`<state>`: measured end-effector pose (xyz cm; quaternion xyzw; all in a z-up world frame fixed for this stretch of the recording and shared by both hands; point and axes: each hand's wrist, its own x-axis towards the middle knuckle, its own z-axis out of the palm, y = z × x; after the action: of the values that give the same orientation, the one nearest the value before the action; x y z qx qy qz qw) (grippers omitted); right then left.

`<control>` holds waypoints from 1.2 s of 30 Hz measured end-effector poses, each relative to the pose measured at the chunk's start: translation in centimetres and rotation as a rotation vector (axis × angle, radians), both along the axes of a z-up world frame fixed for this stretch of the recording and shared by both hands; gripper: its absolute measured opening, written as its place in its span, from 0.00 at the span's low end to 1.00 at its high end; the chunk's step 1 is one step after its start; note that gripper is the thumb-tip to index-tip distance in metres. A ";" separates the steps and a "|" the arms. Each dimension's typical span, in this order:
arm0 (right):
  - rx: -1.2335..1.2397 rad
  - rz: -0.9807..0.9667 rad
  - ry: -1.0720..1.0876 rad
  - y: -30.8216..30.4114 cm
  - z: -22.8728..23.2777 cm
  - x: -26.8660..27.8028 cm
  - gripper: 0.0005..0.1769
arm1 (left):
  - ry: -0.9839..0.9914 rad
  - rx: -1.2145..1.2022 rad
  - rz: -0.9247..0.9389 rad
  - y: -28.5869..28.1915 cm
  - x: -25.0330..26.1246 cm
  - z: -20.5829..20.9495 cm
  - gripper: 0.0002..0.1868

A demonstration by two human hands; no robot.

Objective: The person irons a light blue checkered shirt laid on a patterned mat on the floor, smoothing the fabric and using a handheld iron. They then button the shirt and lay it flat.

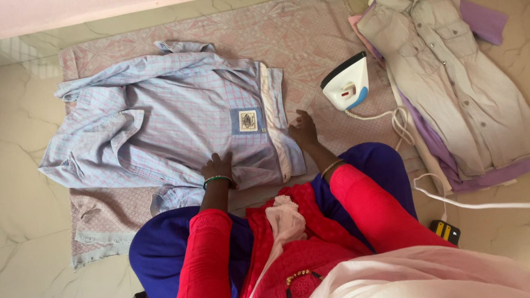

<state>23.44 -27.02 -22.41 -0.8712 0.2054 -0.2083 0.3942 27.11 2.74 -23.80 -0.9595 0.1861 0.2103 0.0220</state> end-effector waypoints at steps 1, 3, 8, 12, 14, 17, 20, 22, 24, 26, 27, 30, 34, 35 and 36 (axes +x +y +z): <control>0.118 -0.005 -0.003 -0.6 0.4 1.3 0.39 | -0.005 0.001 0.007 0.1 -0.1 -0.5 0.62; 0.189 0.098 0.059 -1.9 1.1 3.8 0.37 | -0.406 -0.084 -0.090 -1.4 -1.3 -1.2 0.52; 0.649 0.307 0.273 -4.3 -0.2 8.8 0.38 | -0.137 -0.379 -0.463 -5.6 -5.2 0.4 0.47; 0.264 0.245 0.332 -5.1 -1.2 12.0 0.39 | 0.017 -0.332 -0.543 -7.0 -6.6 0.5 0.39; 0.042 0.189 0.447 -5.5 -0.7 12.4 0.39 | -0.019 -0.427 -0.487 -8.1 -6.2 -1.0 0.26; -0.133 0.182 0.593 -5.5 0.4 12.4 0.39 | -0.039 -0.541 -0.457 -8.5 -6.3 -3.2 0.23; -0.234 0.221 0.625 -4.9 1.9 12.0 0.42 | -0.066 -0.576 -0.480 -8.5 -6.1 -3.9 0.25; -0.296 0.246 0.621 -4.8 2.0 11.3 0.44 | -0.083 -0.581 -0.487 -8.4 -6.4 -4.0 0.26; -0.270 0.204 0.422 -4.2 2.2 10.2 0.41 | -0.098 -0.591 -0.477 -8.5 -6.4 -3.6 0.25; -0.306 0.151 0.138 -3.6 2.6 8.0 0.36 | -0.110 -0.587 -0.491 -8.4 -6.5 -2.8 0.25; -0.355 0.117 -0.045 -3.3 2.8 5.8 0.32 | -0.114 -0.587 -0.497 -8.2 -6.7 -2.3 0.25; -0.205 -0.139 -0.336 -2.8 5.4 -2.4 0.24 | -0.046 -0.567 -0.512 -8.0 -6.8 -1.6 0.32; -0.431 -0.481 -0.616 -5.9 7.7 -6.8 0.38 | -0.304 -0.539 -0.577 -8.6 -6.8 -3.3 0.21; -0.454 -0.532 -0.550 -7.3 7.3 -6.9 0.43 | -0.413 -0.497 -0.628 -8.8 -6.6 -3.9 0.19; -0.475 -0.580 -0.484 -8.9 6.6 -6.4 0.48 | -0.523 -0.451 -0.672 -8.8 -6.6 -4.4 0.18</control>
<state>17.04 -35.95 -15.79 -0.7703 0.2894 -0.5494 0.1450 20.49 -6.10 -28.23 -0.8478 0.5151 -0.1025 -0.0739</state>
